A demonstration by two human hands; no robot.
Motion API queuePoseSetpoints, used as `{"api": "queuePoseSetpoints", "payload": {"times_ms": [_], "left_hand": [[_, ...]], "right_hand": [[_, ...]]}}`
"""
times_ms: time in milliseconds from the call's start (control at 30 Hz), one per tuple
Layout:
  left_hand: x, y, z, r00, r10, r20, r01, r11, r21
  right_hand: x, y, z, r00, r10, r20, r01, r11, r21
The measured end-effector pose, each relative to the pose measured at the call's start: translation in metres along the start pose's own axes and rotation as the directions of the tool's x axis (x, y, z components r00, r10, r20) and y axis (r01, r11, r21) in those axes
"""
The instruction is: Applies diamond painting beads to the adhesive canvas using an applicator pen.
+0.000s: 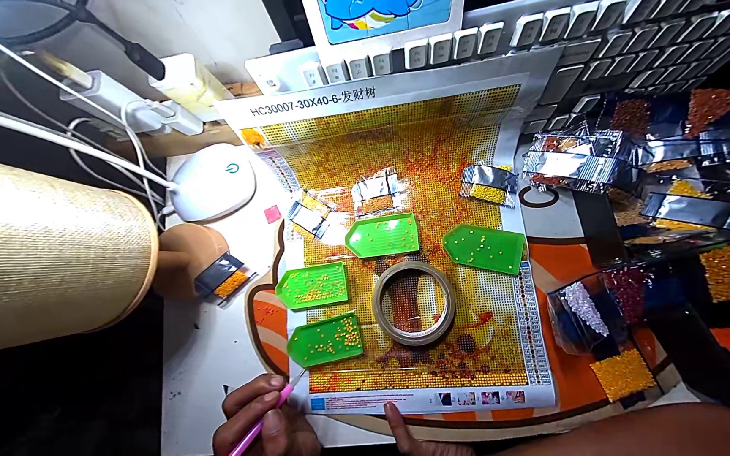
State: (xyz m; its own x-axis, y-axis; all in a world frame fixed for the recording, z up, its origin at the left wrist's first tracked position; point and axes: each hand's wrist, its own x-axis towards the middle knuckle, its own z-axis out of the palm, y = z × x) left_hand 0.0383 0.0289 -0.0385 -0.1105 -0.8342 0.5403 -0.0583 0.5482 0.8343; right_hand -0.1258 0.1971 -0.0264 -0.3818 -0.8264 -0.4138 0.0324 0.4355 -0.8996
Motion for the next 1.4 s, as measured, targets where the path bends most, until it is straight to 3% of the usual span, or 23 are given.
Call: {"api": "queuePoseSetpoints", "payload": {"times_ms": [100, 233, 400, 600, 700, 867, 1000, 1100, 1300, 1400], "left_hand": [[0.001, 0.002, 0.000, 1.000, 0.002, 0.001, -0.002, 1.000, -0.004], [0.008, 0.009, -0.004, 0.999, -0.020, 0.027, 0.021, 0.999, -0.028], [0.059, 0.042, 0.007, 0.988, -0.049, 0.147, 0.058, 0.997, -0.055], [0.112, 0.012, 0.045, 0.914, -0.118, 0.389, 0.198, 0.965, -0.172], [0.135, 0.003, 0.081, 0.855, -0.148, 0.497, 0.225, 0.969, -0.099], [0.154, 0.016, 0.145, 0.783, -0.101, 0.614, 0.120, 0.993, 0.010], [0.155, 0.017, 0.172, 0.735, -0.094, 0.671, 0.062, 0.995, 0.073], [0.150, 0.013, 0.187, 0.708, -0.063, 0.703, -0.027, 0.993, 0.116], [0.147, 0.011, 0.199, 0.699, -0.056, 0.713, -0.108, 0.977, 0.183], [0.147, 0.010, 0.200, 0.694, -0.048, 0.718, -0.129, 0.973, 0.190]], "right_hand": [[-0.002, 0.044, 0.000, 0.997, -0.067, 0.029, 0.070, 0.990, -0.119], [-0.005, 0.060, 0.002, 0.994, -0.105, 0.015, 0.105, 0.994, -0.025], [-0.010, 0.071, 0.012, 0.988, -0.151, -0.007, 0.142, 0.944, -0.297], [-0.005, 0.033, 0.012, 0.999, 0.013, 0.041, -0.010, 0.996, -0.092], [-0.002, 0.007, 0.009, 0.999, 0.040, 0.024, -0.037, 0.993, -0.113], [-0.007, 0.036, 0.018, 0.999, 0.041, -0.018, -0.041, 0.998, -0.043], [-0.007, 0.029, 0.028, 0.979, -0.034, -0.202, 0.017, 0.996, -0.084], [-0.003, -0.005, 0.012, 0.995, -0.043, -0.094, 0.033, 0.994, -0.105], [0.000, -0.016, 0.004, 0.999, 0.014, -0.041, -0.014, 1.000, -0.008], [0.000, -0.006, 0.005, 1.000, -0.025, 0.002, 0.025, 0.999, -0.030]]}}
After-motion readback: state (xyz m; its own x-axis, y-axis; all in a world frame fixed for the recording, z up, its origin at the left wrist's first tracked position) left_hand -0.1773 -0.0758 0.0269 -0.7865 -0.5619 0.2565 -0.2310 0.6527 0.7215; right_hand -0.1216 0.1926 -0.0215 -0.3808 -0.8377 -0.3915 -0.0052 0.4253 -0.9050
